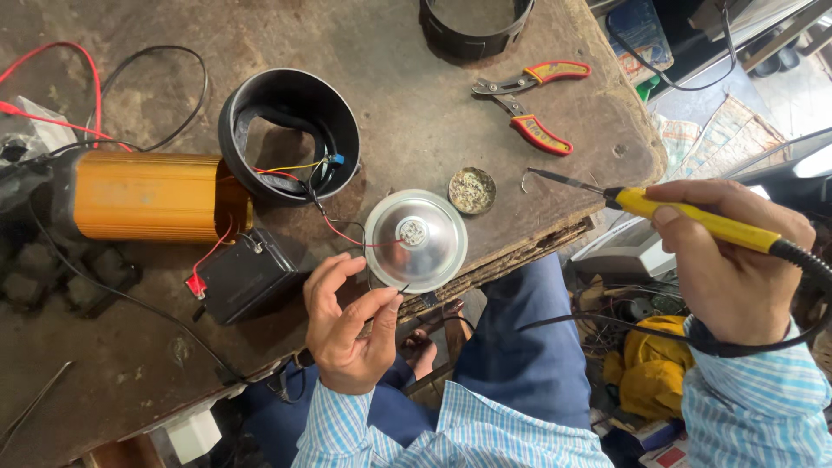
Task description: The person sits at a cluttered workbench and solders wires onto a round LED lamp module, holding the module steady while applying a soldering iron. They use pliers to handle wires, then reposition a battery pack and adjust the connected inverter and lamp housing on the bench.
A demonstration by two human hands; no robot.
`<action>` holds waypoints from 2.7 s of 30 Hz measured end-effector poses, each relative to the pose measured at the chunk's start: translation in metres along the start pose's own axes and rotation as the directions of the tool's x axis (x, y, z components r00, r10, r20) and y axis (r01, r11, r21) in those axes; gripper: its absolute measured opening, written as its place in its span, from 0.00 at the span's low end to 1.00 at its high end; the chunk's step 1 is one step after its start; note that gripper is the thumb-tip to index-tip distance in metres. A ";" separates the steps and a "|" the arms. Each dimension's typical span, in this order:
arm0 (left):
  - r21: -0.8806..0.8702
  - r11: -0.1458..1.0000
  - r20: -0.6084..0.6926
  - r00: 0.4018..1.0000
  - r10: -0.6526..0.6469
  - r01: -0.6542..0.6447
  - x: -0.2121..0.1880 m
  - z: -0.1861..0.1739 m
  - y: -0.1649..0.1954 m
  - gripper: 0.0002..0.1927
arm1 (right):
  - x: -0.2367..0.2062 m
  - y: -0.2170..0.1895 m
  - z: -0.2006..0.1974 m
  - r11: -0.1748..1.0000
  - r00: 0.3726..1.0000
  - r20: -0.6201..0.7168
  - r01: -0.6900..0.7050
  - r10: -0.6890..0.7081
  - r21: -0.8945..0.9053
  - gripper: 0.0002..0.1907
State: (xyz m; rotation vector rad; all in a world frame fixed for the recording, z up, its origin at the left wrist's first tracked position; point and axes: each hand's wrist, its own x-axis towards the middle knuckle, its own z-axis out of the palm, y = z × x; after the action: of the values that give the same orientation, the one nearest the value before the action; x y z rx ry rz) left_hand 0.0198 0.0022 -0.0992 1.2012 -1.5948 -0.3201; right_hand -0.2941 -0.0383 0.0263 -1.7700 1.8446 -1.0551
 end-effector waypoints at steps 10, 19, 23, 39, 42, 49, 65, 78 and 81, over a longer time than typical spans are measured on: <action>0.069 0.996 0.036 0.998 0.046 -0.048 -0.008 -0.020 0.004 0.12 | -0.095 0.072 -0.004 0.788 0.991 -0.030 -0.085 0.130 0.610 0.10; 0.165 0.986 0.202 0.979 -0.003 -0.031 -0.023 -0.054 -0.006 0.11 | -0.154 -0.001 0.024 0.977 0.980 0.152 0.102 -0.131 0.186 0.11; 0.212 0.976 0.278 0.961 -0.010 -0.051 -0.024 -0.064 -0.012 0.11 | -0.149 -0.035 0.043 0.977 0.974 0.160 0.130 -0.158 0.169 0.12; 0.197 0.980 0.364 0.930 -0.044 -0.031 -0.016 -0.080 -0.028 0.05 | -0.140 -0.075 0.090 0.983 0.980 0.166 0.083 -0.110 0.162 0.13; 0.194 0.981 0.362 0.931 -0.048 -0.025 -0.016 -0.081 -0.029 0.05 | -0.138 -0.076 0.094 0.981 0.978 0.166 0.102 -0.129 0.162 0.12; 0.193 0.981 0.365 0.928 -0.081 0.010 -0.017 -0.079 -0.031 0.04 | -0.138 -0.076 0.097 0.978 0.971 0.184 0.124 -0.155 0.169 0.12; 0.216 0.976 0.368 0.924 -0.099 0.019 -0.018 -0.078 -0.027 0.04 | -0.116 -0.118 0.087 0.999 0.946 0.324 -0.019 0.032 -0.042 0.09; 0.150 0.989 0.328 0.943 -0.064 0.015 -0.021 -0.080 -0.023 0.05 | -0.107 -0.116 0.075 0.999 0.920 0.389 -0.039 0.044 -0.020 0.09; 0.133 0.991 0.322 0.944 -0.070 0.028 -0.021 -0.080 -0.021 0.04 | -0.110 -0.112 0.073 0.999 0.925 0.378 -0.035 0.032 0.001 0.09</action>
State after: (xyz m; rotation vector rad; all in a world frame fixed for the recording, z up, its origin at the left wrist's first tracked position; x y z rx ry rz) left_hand 0.0970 0.0384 -0.0946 1.3388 -1.8960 -0.4757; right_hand -0.1499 0.0572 0.0347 -1.7814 1.6207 -0.6479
